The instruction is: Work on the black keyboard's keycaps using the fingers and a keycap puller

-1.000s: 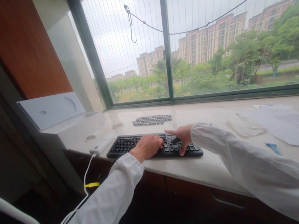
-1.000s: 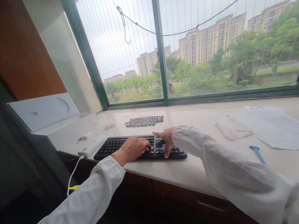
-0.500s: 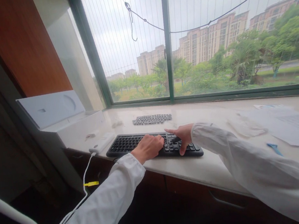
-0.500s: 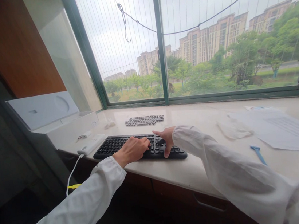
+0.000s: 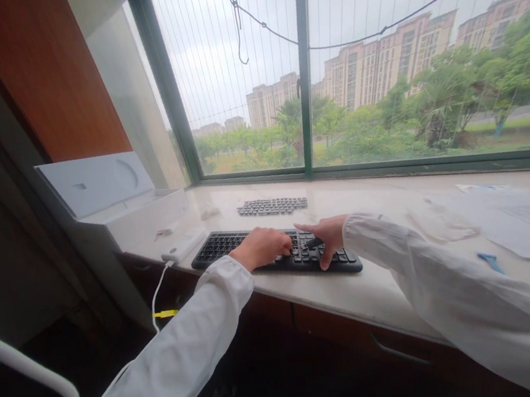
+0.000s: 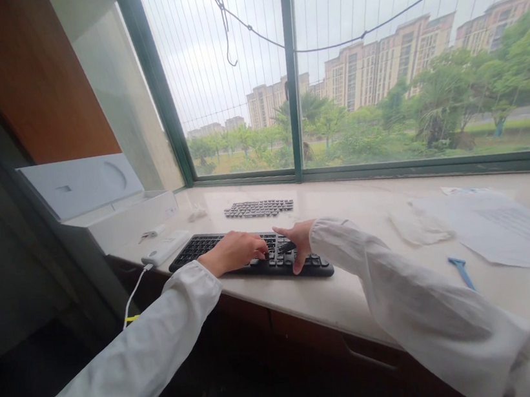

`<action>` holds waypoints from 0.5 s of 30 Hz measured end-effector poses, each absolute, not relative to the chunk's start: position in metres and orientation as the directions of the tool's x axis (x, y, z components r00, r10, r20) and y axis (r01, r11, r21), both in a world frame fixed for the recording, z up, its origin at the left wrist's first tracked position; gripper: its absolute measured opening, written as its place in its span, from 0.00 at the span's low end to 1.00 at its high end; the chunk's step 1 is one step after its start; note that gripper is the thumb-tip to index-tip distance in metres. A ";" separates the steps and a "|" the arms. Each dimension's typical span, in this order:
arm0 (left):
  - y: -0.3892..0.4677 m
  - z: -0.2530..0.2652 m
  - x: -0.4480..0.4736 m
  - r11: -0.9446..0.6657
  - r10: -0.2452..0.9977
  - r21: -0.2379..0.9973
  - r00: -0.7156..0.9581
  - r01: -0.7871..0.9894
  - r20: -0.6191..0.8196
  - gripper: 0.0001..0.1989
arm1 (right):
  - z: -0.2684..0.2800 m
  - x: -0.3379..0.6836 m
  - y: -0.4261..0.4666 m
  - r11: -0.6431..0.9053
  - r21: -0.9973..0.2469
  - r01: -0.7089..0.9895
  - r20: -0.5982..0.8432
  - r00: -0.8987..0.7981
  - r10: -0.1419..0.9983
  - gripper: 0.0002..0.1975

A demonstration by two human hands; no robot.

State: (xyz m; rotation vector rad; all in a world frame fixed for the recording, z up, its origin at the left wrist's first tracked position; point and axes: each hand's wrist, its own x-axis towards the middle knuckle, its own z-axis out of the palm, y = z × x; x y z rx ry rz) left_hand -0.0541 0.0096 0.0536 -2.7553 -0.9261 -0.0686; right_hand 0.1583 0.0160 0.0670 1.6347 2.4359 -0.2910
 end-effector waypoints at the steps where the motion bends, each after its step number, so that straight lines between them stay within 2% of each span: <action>1: 0.011 0.055 -0.055 -0.772 0.596 -0.191 0.795 0.607 0.116 0.08 | 0.066 0.159 0.016 0.371 -0.076 0.925 -0.254 -0.378 0.890 0.70; 7: 0.019 0.062 -0.056 -0.749 0.634 -0.180 0.768 0.638 0.087 0.08 | 0.064 0.161 0.017 0.383 -0.106 0.917 -0.226 -0.398 0.889 0.68; 15: 0.018 0.070 -0.051 -0.773 0.584 -0.311 0.812 0.553 -0.008 0.08 | 0.062 0.161 0.020 0.372 -0.134 0.919 -0.228 -0.394 0.891 0.68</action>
